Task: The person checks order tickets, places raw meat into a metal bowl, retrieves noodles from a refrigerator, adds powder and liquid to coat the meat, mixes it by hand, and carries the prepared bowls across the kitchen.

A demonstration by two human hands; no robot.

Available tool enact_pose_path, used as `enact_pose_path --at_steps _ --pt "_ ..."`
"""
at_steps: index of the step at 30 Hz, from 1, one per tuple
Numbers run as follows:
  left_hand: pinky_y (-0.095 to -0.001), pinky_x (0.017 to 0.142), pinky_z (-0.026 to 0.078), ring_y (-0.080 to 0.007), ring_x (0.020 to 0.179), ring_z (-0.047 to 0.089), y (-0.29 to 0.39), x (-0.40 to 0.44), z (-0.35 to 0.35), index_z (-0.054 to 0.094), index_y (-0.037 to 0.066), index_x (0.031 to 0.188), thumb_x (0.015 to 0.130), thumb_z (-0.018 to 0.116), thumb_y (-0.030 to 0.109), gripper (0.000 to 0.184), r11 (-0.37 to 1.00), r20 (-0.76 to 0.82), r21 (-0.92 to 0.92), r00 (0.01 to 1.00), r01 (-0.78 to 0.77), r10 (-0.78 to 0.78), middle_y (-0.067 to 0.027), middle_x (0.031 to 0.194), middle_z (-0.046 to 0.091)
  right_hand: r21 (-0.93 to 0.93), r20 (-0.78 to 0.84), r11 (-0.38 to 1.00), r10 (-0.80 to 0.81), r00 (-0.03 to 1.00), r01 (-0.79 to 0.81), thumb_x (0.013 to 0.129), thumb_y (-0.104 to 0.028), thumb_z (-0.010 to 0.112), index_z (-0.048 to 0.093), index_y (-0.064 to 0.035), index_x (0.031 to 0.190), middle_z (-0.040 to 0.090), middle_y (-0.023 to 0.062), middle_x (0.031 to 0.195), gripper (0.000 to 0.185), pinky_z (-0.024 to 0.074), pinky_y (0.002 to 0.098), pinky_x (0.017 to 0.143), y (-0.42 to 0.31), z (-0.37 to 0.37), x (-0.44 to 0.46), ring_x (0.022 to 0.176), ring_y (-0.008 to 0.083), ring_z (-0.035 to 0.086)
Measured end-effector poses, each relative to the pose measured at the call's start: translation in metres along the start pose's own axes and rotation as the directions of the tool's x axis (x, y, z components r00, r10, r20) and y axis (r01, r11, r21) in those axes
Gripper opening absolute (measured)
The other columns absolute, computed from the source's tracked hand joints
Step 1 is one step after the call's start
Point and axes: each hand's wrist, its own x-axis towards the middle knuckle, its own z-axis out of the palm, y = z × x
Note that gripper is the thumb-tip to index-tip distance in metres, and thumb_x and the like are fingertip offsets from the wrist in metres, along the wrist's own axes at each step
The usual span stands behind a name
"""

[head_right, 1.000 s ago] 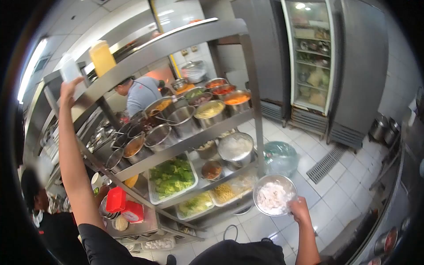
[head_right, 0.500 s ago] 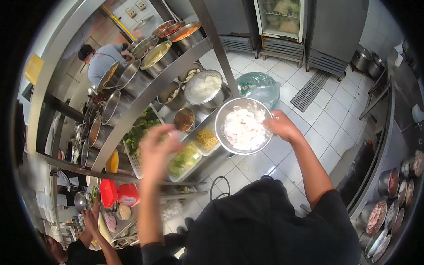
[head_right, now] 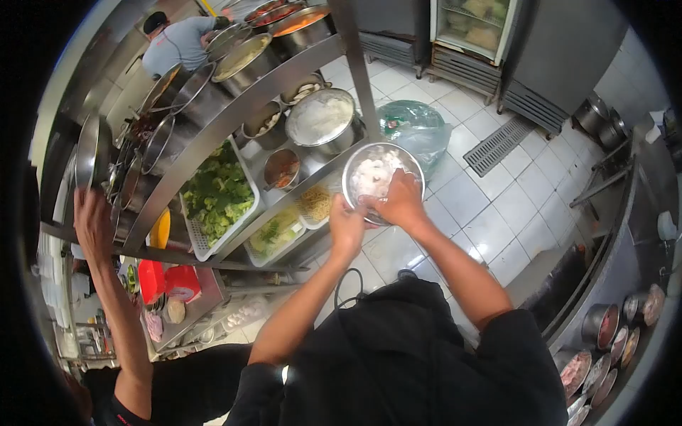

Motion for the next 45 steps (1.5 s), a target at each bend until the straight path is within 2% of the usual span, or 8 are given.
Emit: enact_pose_path --at_steps 6,13,17,25,33,37,42,45 --pt "-0.0338 0.047 0.059 -0.0232 0.069 0.063 -0.033 0.004 0.020 0.042 0.000 0.089 0.076 0.051 -0.008 0.017 0.979 0.174 0.144 0.971 0.141 -0.165 -0.0114 0.087 0.052 0.300 0.001 0.942 0.157 0.988 -0.150 0.059 -0.018 0.076 0.056 0.0049 0.112 0.063 0.0232 0.105 0.061 0.0477 0.0381 0.085 0.088 0.034 0.006 0.099 0.0341 0.061" --pt "-0.0372 0.049 0.059 -0.0237 0.067 0.061 -0.039 0.013 0.084 0.036 0.005 0.081 0.073 0.050 -0.009 0.022 0.923 0.284 0.033 0.882 0.383 -0.376 -0.0121 0.084 0.050 -0.330 -0.116 0.944 -0.016 0.993 -0.023 0.059 -0.006 0.074 0.054 -0.0074 0.111 0.054 0.0215 0.111 0.056 0.0434 0.0415 0.091 0.100 -0.046 0.013 0.107 0.0388 0.053" --pt "-0.0374 0.049 0.059 -0.0240 0.067 0.061 -0.041 0.026 0.123 0.035 0.005 0.082 0.072 0.050 -0.008 0.023 0.937 0.343 0.038 0.876 0.348 -0.339 -0.0128 0.085 0.051 -0.040 0.223 0.998 0.055 0.973 -0.047 0.059 -0.006 0.074 0.047 -0.0098 0.122 0.050 0.0196 0.112 0.068 0.0426 0.0409 0.093 0.115 -0.079 0.005 0.109 0.0409 0.050" --pt "-0.0387 0.060 0.061 -0.0270 0.079 0.065 -0.054 0.009 0.171 0.044 -0.001 0.100 0.075 0.047 -0.009 0.027 0.927 0.489 0.193 0.788 0.321 -0.374 -0.0166 0.099 0.058 0.171 -0.096 0.932 0.339 0.936 -0.320 0.058 -0.017 0.076 0.053 -0.0005 0.112 0.059 0.0205 0.108 0.061 0.0453 0.0387 0.089 0.185 -0.095 0.007 0.104 0.0348 0.057" --pt "-0.0388 0.055 0.059 -0.0283 0.079 0.064 -0.041 0.025 0.176 0.043 0.001 0.095 0.073 0.048 -0.009 0.024 0.918 0.437 0.105 0.811 0.383 -0.389 -0.0172 0.097 0.056 -0.210 0.189 0.977 0.012 0.982 0.028 0.060 -0.014 0.074 0.058 -0.0033 0.113 0.060 0.0225 0.104 0.057 0.0451 0.0373 0.089 0.173 -0.130 0.009 0.100 0.0356 0.058" --pt "-0.0366 0.057 0.061 -0.0263 0.078 0.063 -0.037 0.013 0.174 0.044 0.001 0.096 0.075 0.049 -0.009 0.024 0.908 0.458 0.187 0.784 0.376 -0.419 -0.0134 0.093 0.055 -0.042 -0.121 0.997 0.053 0.991 -0.058 0.069 -0.018 0.071 0.052 -0.0049 0.118 0.061 0.0218 0.099 0.054 0.0460 0.0389 0.085 0.181 -0.100 0.024 0.096 0.0374 0.059" --pt "-0.0372 0.055 0.060 -0.0232 0.072 0.061 -0.051 0.030 0.158 0.042 0.003 0.090 0.073 0.051 -0.008 0.022 0.901 0.380 0.190 0.817 0.389 -0.433 -0.0102 0.089 0.052 -0.030 0.428 0.986 -0.133 0.894 0.162 0.066 -0.013 0.068 0.071 -0.0105 0.084 0.064 0.0158 0.092 0.019 0.0469 0.0431 0.085 0.177 -0.088 0.041 0.092 0.0349 0.061" --pt "-0.0361 0.052 0.060 -0.0237 0.071 0.062 -0.046 0.040 0.146 0.040 0.004 0.085 0.073 0.051 -0.009 0.021 0.936 0.312 0.143 0.883 0.321 -0.350 -0.0114 0.086 0.052 -0.190 0.449 0.867 -0.341 0.826 0.461 0.066 -0.016 0.070 0.071 -0.0121 0.086 0.062 0.0139 0.097 0.020 0.0460 0.0471 0.086 0.171 -0.102 0.042 0.091 0.0387 0.060"
